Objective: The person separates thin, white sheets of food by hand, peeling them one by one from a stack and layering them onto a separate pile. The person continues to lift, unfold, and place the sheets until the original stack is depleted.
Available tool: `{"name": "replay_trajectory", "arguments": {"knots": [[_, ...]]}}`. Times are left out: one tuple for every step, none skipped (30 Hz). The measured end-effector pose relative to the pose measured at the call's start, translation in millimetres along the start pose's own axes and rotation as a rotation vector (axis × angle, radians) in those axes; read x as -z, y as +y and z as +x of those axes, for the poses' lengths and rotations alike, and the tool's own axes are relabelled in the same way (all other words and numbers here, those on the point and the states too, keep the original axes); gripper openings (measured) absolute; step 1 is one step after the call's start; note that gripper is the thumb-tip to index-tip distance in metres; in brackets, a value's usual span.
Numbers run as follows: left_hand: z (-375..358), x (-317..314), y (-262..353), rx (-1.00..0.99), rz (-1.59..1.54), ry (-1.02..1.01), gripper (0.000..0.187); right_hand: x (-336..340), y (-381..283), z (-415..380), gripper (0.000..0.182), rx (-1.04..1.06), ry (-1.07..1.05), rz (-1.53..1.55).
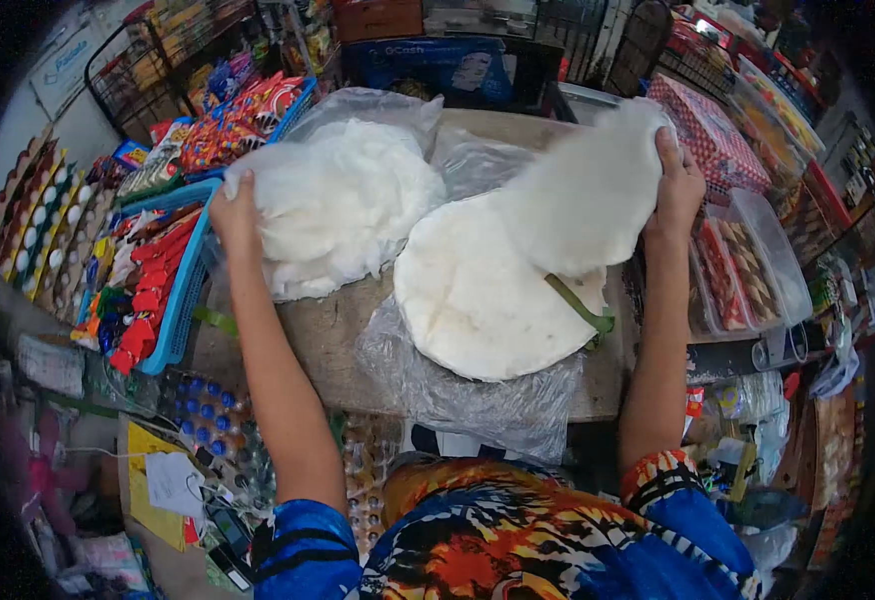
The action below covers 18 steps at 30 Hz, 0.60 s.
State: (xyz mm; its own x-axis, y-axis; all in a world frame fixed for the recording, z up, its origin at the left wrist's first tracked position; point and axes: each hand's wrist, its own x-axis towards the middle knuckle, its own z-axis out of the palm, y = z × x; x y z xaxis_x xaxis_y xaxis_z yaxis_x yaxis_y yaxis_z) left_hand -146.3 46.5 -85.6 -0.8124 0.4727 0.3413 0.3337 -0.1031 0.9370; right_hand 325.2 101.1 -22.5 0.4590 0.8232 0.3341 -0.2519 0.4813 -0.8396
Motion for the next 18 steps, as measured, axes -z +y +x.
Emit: {"name": "replay_trajectory", "arguments": {"knots": [[-1.2,-0.3,-5.3,-0.163,0.312,0.122,0.042,-2.1,1.9,-2.3,0.025,-0.015,-0.104,-0.01],[-6.9,-4.9,-4.2,-0.328,0.624,0.24,0.044,-3.1,3.2,-5.1,0.026,-0.028,-0.203,-0.019],[-19.3,-7.0,11.7,-0.45,0.704,0.301,0.043,-14.2,0.4,-16.9,0.027,-0.046,-0.19,-0.062],[-30.1,-9.5,28.8,-0.574,0.779,0.359,0.042,-20.6,-2.2,-25.4,0.027,-0.083,-0.234,-0.074],[-33.5,-13.7,38.6,-0.583,0.777,0.356,0.042,-24.5,-5.8,-32.3,0.026,-0.129,-0.334,-0.039],[-35.1,-18.2,46.6,-0.685,0.59,0.22,0.042,-28.4,-11.8,-40.1,0.025,-0.174,-0.431,-0.003],[-37.7,-24.7,54.2,-0.779,0.399,0.079,0.041,-32.2,-21.2,-48.7,0.025,-0.194,-0.555,0.079],[-45.0,-34.1,61.0,-0.557,0.125,-0.265,0.04,-38.1,-29.9,-58.5,0.025,-0.19,-0.541,0.079],[-56.9,-45.4,68.3,-0.31,-0.146,-0.596,0.039,-45.0,-37.4,-68.5,0.026,-0.24,-0.573,0.23],[-81.6,-51.7,83.6,-0.102,-0.426,-0.851,0.054,-50.6,-42.9,-76.9,0.026,-0.29,-0.607,0.38],[-96.3,-59.2,83.4,0.022,-0.608,-1.062,0.065,-54.2,-46.0,-83.1,0.027,-0.302,-0.598,0.453],[-110.6,-55.4,89.5,0.255,-0.697,-1.222,0.07,-54.2,-45.3,-82.7,0.027,-0.304,-0.598,0.452],[-120.8,-50.3,93.7,0.434,-0.71,-1.257,0.067,-54.0,-44.1,-81.0,0.027,-0.261,-0.608,0.377],[-121.5,-51.9,91.0,0.436,-0.711,-1.258,0.067,-53.1,-42.8,-78.5,0.027,-0.217,-0.616,0.301],[-122.7,-54.9,86.2,0.405,-0.605,-1.231,0.063,-51.2,-37.3,-74.0,0.026,-0.171,-0.6,0.147],[-124.0,-57.4,83.6,0.373,-0.498,-1.206,0.059,-47.6,-25.9,-67.1,0.026,-0.126,-0.578,-0.006],[-118.5,-57.0,90.2,0.322,-0.41,-1.325,0.043,-40.4,-0.4,-52.9,0.025,0.093,-0.548,-0.302],[-110.3,-61.9,80.6,0.325,-0.408,-1.336,0.043,-37.0,5.6,-51.2,0.025,0.307,-0.504,-0.612]]}}
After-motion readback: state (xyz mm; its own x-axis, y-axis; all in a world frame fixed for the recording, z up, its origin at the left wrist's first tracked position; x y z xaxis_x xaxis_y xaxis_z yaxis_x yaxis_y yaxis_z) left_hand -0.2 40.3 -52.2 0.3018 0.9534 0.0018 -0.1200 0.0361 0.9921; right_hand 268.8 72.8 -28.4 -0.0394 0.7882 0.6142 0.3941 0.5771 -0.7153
